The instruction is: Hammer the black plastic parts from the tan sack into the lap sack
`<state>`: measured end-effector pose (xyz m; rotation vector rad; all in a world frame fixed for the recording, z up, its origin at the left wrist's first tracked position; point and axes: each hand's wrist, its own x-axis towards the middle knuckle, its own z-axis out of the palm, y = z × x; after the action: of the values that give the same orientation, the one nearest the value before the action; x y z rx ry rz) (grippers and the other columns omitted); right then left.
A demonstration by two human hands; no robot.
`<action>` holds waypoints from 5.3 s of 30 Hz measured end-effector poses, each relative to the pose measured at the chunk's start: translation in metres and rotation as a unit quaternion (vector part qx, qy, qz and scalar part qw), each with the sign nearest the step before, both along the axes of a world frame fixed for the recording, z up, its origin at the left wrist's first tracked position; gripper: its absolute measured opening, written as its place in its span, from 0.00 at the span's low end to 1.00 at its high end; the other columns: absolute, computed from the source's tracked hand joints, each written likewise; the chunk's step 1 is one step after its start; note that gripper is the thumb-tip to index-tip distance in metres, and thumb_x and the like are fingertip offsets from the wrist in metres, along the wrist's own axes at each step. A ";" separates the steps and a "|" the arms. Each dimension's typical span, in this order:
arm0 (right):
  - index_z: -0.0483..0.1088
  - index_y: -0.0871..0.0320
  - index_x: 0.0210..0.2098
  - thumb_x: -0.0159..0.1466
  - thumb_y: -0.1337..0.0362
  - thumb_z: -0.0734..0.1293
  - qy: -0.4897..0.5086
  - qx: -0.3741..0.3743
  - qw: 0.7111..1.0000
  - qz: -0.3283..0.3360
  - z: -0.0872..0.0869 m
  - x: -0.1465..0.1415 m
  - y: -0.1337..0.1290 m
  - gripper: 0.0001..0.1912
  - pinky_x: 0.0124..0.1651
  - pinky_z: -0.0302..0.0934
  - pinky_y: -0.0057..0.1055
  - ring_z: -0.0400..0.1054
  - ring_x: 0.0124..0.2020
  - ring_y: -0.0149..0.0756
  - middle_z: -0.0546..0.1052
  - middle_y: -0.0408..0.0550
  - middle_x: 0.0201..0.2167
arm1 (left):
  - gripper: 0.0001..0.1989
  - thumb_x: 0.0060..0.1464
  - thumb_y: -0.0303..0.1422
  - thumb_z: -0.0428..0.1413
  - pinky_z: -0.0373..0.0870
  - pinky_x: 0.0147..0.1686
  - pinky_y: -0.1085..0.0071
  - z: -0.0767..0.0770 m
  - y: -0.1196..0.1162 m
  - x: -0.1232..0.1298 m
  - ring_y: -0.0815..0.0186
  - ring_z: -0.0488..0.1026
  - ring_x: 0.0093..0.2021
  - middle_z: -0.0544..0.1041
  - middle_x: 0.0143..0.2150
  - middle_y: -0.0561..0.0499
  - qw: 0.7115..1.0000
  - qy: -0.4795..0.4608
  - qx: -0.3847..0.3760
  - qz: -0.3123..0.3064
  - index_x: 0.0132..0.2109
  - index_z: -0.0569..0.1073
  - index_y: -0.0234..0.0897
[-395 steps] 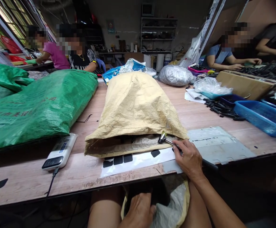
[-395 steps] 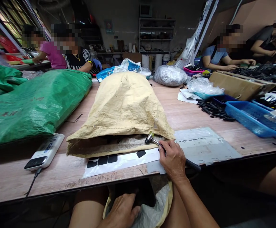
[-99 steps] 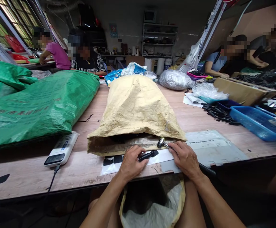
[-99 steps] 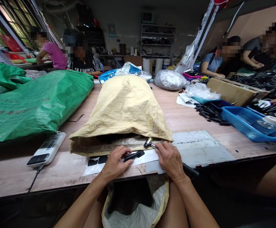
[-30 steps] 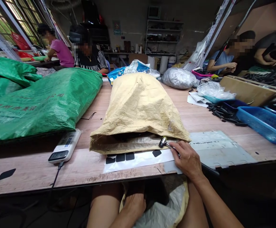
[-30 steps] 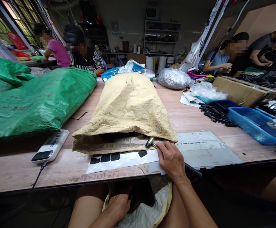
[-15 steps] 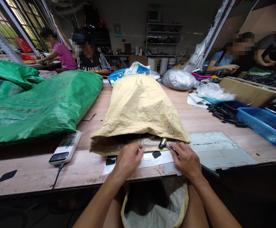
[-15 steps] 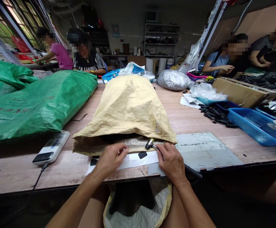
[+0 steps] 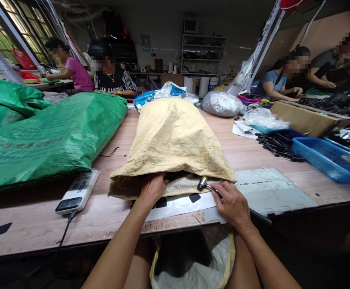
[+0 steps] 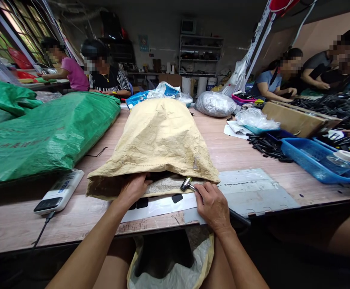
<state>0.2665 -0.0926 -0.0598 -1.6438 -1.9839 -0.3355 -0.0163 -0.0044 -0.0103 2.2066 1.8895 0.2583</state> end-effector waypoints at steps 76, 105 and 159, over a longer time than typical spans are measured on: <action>0.73 0.53 0.51 0.70 0.64 0.61 -0.011 0.009 1.000 0.007 -0.005 -0.007 -0.010 0.14 0.46 0.61 0.34 0.68 0.42 0.40 0.74 0.48 0.37 | 0.10 0.49 0.29 0.63 0.63 0.44 0.64 -0.036 -0.070 0.030 0.61 0.71 0.41 0.74 0.36 0.52 0.955 -0.252 0.047 -0.146 0.40 0.77 0.42; 0.73 0.53 0.51 0.70 0.63 0.63 -0.024 0.008 0.999 -0.024 -0.004 -0.010 -0.012 0.13 0.46 0.58 0.35 0.66 0.42 0.40 0.73 0.47 0.37 | 0.10 0.66 0.38 0.52 0.67 0.43 0.72 -0.015 -0.138 0.029 0.64 0.75 0.43 0.79 0.43 0.53 0.894 -0.262 -0.132 -0.339 0.49 0.76 0.45; 0.74 0.54 0.49 0.71 0.63 0.61 -0.002 -0.006 1.000 0.002 -0.001 -0.007 -0.009 0.12 0.46 0.61 0.34 0.68 0.42 0.38 0.74 0.48 0.37 | 0.06 0.54 0.33 0.62 0.62 0.45 0.64 -0.031 -0.071 0.031 0.59 0.72 0.44 0.76 0.40 0.51 0.968 -0.199 0.075 -0.137 0.40 0.76 0.41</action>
<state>0.2599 -0.1016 -0.0603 -1.6471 -1.9968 -0.3253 0.0147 -0.0754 -0.0414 2.2649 1.3778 0.7509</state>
